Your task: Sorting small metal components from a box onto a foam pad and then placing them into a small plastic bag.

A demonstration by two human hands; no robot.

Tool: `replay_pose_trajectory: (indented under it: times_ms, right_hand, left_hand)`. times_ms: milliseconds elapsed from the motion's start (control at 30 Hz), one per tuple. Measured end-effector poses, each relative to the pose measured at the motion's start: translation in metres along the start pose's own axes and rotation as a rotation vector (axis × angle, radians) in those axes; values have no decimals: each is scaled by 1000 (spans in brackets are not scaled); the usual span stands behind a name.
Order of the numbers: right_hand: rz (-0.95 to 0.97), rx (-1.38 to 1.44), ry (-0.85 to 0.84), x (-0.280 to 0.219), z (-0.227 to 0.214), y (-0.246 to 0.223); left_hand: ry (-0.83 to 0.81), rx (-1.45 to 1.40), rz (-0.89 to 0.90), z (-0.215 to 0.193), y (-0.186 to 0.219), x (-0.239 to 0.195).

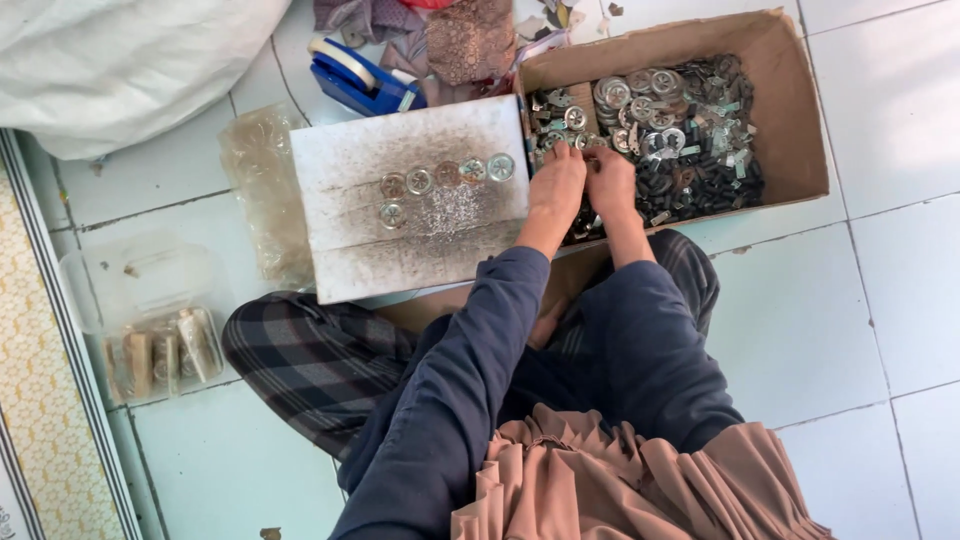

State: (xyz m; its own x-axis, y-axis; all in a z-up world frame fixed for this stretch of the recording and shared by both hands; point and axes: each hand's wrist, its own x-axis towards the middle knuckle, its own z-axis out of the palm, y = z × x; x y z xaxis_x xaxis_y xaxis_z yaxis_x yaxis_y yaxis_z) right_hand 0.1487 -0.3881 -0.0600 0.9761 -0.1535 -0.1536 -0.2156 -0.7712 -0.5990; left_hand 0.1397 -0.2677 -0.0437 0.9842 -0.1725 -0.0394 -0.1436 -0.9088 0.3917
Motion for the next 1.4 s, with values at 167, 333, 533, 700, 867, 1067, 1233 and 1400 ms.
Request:
replay_pose_trajectory:
  times_ms: [167,333,533,700,867,1067,1233,1400]
  right_hand:
    - [-57,-218,-219,-8,-11,-41]
    - [-156,-287,-274,-11,-14,-49]
    - [-204,-254,-209,-13,-15,-51]
    - [-205,-265,-227,-25,-27,-64]
    - [-194,-263,-234,-22,-24,-56]
    - [-152,-57,-118,-15,-20,-38]
    - [-276,455,132,-46,-47,-92]
    - [-337,694,121,-72,-48,-136]
  left_hand:
    - [-152,32,-127,19,-6,21]
    - [-172,155,-185,36,-10,26]
    - [70,239,-154,85,-20,30]
    - [94,338,-149,80,-16,28]
    - [306,288,-206,120,-16,42]
    - [112,-131,-89,71,-10,30]
    - [265,-523,109,-56,-14,-30]
    - [506,-650,23,-93,-44,-52]
